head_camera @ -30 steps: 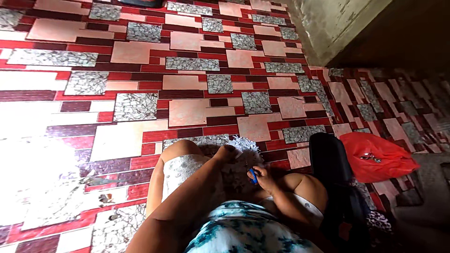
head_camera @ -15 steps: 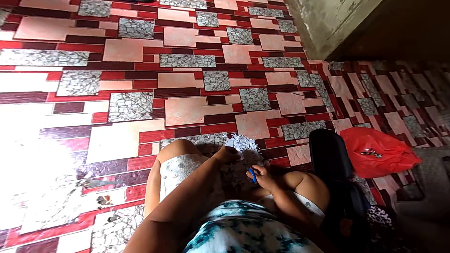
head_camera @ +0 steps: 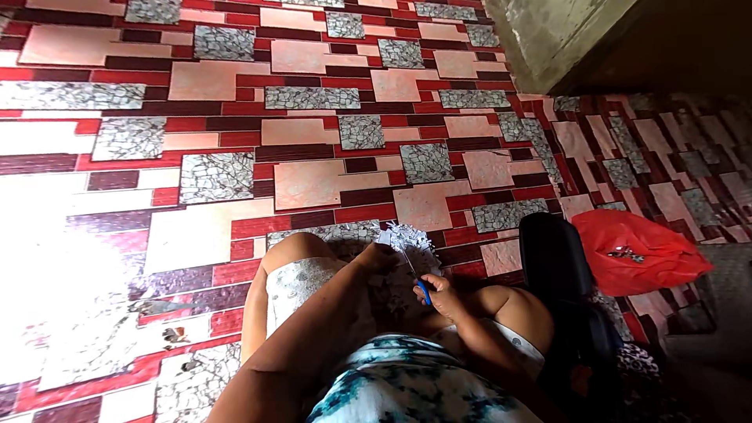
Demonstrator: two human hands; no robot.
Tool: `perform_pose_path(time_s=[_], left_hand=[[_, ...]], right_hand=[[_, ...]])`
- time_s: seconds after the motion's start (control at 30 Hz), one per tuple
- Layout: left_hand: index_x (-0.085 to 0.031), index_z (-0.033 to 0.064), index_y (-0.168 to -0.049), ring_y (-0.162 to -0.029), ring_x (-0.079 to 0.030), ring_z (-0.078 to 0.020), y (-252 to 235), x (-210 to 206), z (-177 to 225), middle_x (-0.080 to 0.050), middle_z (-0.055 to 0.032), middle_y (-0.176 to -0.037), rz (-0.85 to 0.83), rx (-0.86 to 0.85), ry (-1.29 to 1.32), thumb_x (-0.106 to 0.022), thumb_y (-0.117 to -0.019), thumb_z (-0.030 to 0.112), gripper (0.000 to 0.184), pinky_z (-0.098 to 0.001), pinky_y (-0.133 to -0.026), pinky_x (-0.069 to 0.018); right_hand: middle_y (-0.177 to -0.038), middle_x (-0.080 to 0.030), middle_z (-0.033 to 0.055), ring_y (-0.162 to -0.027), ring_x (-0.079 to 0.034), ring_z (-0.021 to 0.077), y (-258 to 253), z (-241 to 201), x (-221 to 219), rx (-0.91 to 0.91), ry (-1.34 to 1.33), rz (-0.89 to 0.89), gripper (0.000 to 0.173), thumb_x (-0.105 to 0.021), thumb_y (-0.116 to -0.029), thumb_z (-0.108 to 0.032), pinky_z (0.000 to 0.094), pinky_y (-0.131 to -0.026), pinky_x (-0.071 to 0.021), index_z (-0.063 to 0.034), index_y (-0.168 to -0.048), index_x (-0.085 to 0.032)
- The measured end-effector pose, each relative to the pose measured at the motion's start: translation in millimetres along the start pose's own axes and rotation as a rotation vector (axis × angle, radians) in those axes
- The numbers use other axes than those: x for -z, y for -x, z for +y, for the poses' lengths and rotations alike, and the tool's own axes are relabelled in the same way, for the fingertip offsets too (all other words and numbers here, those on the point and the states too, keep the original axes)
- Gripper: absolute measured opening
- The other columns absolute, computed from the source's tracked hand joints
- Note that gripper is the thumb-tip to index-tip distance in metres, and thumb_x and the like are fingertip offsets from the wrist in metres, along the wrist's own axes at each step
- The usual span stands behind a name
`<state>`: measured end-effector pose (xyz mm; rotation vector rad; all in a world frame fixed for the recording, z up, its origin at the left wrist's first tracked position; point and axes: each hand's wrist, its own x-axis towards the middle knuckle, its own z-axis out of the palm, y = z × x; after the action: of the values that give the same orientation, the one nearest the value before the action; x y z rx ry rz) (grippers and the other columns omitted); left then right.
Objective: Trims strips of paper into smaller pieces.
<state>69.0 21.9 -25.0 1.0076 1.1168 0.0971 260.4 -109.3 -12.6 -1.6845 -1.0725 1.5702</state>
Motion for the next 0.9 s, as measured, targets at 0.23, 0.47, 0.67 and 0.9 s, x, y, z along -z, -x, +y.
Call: perform_pose_path(time_s=[0.23, 0.47, 0.67, 0.9], left_hand=[[-0.060, -0.0011, -0.120, -0.065, -0.060, -0.0084, -2.0, 0.0, -1.8, -0.064, -0.0054, -0.086, 0.008, 0.006, 0.012, -0.063, -0.1019, 0.013, 0.023, -0.0243, -0.063, -0.0539], [-0.060, -0.0006, -0.119, -0.065, -0.061, -0.0079, -3.0, 0.3, -2.3, -0.065, -0.0054, -0.085, 0.005, -0.001, 0.032, -0.064, -0.1022, 0.015, 0.023, -0.0226, -0.061, -0.0529], [-0.061, 0.0000, -0.117, -0.063, -0.061, -0.0074, -1.0, -2.7, -1.0, -0.066, -0.0052, -0.085, -0.014, 0.009, 0.017, -0.066, -0.1005, 0.013, 0.022, -0.0216, -0.059, -0.0518], [-0.060, 0.0001, -0.117, -0.064, -0.061, -0.0074, -1.2, -1.5, -1.4, -0.065, -0.0045, -0.085, -0.020, 0.008, 0.031, -0.066, -0.1003, 0.011, 0.021, -0.0222, -0.060, -0.0530]], right_hand=[[-0.082, -0.067, 0.0017, -0.066, -0.061, 0.0052, 3.6, -3.1, 0.9, -0.086, -0.034, -0.038, 0.025, -0.064, -0.0993, -0.019, 0.0201, -0.057, -0.0488, 0.0019, -0.114, -0.062], [-0.079, -0.067, 0.0027, -0.063, -0.061, 0.0061, 2.5, -4.0, 1.8, -0.158, -0.061, -0.009, 0.027, -0.064, -0.1010, -0.019, 0.0202, -0.055, -0.0477, 0.0025, -0.117, -0.061], [-0.082, -0.067, 0.0029, -0.066, -0.062, 0.0059, 0.2, -2.6, -3.0, -0.092, -0.049, -0.022, 0.028, -0.067, -0.0985, -0.017, 0.0206, -0.058, -0.0507, 0.0041, -0.116, -0.062], [-0.080, -0.067, 0.0020, -0.064, -0.062, 0.0056, 0.2, -2.8, -2.1, -0.089, -0.072, -0.033, 0.025, -0.066, -0.0988, -0.017, 0.0199, -0.057, -0.0502, 0.0030, -0.114, -0.062]])
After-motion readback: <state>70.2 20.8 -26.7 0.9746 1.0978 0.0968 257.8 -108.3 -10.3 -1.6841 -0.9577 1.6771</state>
